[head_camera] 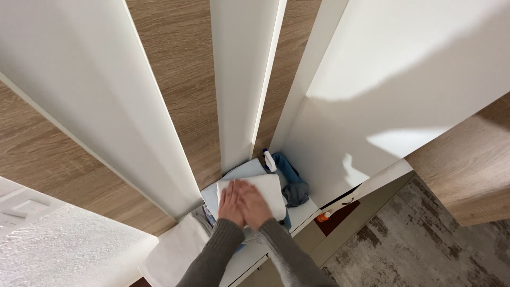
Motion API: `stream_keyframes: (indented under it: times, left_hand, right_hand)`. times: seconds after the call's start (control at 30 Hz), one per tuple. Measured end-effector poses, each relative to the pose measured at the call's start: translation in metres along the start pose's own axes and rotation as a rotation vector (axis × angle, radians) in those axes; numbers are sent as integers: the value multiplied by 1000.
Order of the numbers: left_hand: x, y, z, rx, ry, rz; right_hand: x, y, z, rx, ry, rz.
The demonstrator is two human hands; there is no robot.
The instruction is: The person repeatedly folds white towels and places them into a wooden cabinet. The person unfolds and refolds each towel multiple times before stacking them inside the cabinet.
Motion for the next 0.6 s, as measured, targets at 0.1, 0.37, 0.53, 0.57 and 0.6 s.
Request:
stream_keyframes:
  times: [0.1,0.37,0.53,0.57,0.6]
  left_hand:
    - [11,6,-32,98,-11,13]
    - [36,5,-63,-127,-183,145]
    - [60,3,-71,-52,162,149]
    - [67,0,-72,-38,398,159]
    - [75,8,-69,-43,397,157]
  right_hand:
    - [-30,-4,-54,78,153,110]
    - [-160,9,-41,80,450,-361]
    - [-205,52,-10,295,154,-742]
    - [-197,55,9,182,-83,-793]
    - [-174,54,24,178,-82,-790]
Point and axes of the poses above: each hand's wrist, its own y-axis away from the middle knuckle, its own z-axis out of the back of the hand, x = y × z, the point moved 7 cm from there along -y, towards the middle knuckle, and after that the axes turned 12 degrees about -z, right-handed, at the moved point
